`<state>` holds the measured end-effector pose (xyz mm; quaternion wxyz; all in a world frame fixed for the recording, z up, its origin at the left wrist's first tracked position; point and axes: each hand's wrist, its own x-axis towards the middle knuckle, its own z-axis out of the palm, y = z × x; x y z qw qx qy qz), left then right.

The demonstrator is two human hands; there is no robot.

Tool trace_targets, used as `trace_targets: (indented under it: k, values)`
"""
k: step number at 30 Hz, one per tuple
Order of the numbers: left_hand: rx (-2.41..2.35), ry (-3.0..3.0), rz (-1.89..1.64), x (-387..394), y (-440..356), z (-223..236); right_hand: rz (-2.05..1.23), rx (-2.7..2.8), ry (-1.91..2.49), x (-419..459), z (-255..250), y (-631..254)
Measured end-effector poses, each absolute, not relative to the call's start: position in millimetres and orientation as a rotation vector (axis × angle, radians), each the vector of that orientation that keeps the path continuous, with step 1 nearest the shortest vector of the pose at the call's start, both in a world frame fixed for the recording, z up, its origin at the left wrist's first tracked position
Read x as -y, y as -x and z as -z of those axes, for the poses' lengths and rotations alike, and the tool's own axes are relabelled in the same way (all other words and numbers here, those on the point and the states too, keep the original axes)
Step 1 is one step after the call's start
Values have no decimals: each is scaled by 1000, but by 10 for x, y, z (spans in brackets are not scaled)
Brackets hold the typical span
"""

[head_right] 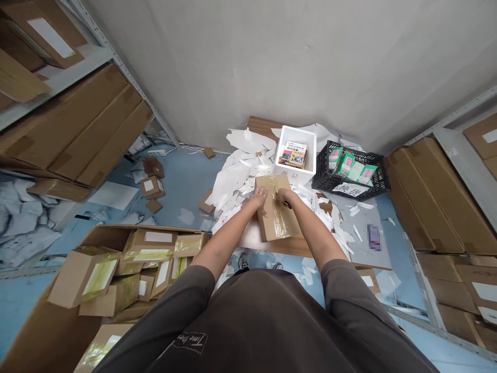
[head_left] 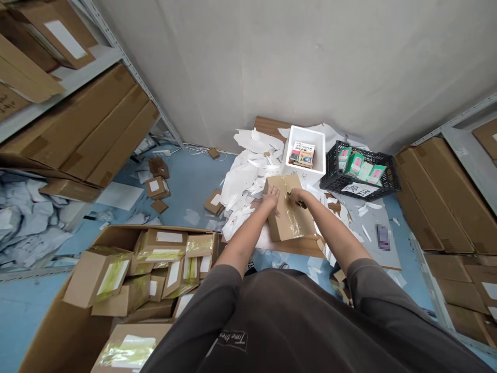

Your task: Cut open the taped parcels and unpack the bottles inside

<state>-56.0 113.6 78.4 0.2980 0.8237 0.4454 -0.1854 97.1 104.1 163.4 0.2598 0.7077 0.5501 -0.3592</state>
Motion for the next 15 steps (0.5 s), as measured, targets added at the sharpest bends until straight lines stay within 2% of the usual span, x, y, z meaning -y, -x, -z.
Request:
trace_targets:
  k: [15]
  values:
    - [-1203, -2214, 600, -1155, 490, -789, 1123, -1329, -1937, -216, -1720, -1066]
